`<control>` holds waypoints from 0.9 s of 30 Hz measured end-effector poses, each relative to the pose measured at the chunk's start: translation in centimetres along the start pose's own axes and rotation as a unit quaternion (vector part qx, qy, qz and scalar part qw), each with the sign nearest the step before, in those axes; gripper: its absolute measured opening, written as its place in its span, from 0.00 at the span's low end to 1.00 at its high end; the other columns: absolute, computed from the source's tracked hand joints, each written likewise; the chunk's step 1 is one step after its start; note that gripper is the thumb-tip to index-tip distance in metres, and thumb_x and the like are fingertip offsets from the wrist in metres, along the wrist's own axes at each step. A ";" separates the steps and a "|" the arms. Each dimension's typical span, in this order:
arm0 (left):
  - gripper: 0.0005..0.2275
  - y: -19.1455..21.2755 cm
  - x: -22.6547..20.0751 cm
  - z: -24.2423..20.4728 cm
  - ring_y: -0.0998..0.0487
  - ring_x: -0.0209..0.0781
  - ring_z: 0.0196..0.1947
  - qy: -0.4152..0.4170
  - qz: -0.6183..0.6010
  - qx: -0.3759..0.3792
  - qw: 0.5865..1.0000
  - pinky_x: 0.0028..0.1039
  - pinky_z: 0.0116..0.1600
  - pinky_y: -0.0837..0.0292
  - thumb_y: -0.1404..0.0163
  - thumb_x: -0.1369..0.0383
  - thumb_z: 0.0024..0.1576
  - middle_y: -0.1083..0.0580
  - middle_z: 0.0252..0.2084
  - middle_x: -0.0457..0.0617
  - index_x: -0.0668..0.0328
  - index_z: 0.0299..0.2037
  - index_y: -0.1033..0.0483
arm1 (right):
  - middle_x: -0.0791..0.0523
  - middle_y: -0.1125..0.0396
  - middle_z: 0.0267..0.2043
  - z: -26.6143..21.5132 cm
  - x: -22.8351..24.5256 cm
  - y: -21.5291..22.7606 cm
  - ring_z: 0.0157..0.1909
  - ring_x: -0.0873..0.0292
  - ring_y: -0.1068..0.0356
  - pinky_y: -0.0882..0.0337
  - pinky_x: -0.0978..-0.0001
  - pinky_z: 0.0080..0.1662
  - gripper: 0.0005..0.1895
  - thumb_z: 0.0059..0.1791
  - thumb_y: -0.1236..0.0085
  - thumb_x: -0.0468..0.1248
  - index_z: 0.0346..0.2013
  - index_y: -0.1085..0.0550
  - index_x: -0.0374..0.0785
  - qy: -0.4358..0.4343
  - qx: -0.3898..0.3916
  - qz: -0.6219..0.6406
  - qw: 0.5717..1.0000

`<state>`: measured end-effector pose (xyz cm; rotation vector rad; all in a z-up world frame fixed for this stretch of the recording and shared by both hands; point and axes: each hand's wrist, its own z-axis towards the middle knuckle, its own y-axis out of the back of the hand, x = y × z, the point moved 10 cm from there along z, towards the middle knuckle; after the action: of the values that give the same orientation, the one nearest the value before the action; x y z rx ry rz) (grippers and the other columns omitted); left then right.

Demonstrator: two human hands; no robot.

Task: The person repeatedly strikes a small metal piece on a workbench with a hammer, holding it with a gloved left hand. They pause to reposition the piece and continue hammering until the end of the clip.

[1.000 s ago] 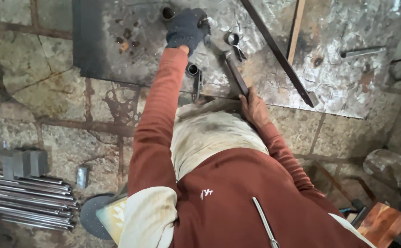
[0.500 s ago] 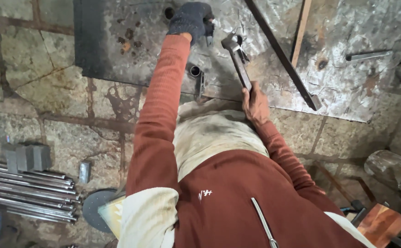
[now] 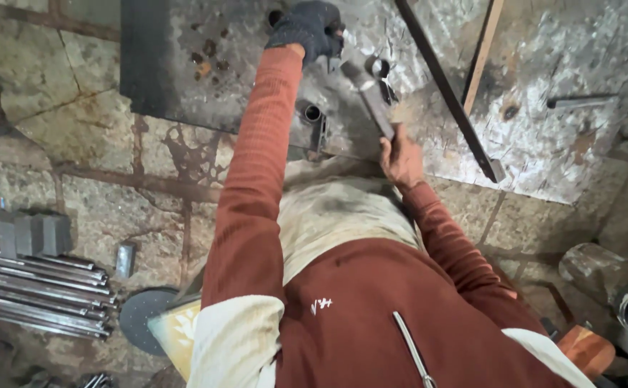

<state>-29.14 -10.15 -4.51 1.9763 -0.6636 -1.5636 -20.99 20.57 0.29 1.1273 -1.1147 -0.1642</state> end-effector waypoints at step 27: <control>0.13 -1.7 1.5 -0.6 0.20 0.57 0.49 -0.051 -0.046 0.010 0.998 0.42 0.54 0.25 0.39 0.66 0.53 0.20 0.48 0.54 0.52 0.48 0.19 | 0.38 0.32 0.26 -1.1 -0.4 -0.1 0.28 0.29 0.32 0.36 0.38 0.29 0.20 0.58 0.46 0.44 0.54 0.35 0.31 0.010 0.003 -0.079 0.997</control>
<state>-28.19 -9.81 -6.63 1.9767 -0.6380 -1.7284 -20.32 21.47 -0.04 1.2208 -1.0085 -0.2720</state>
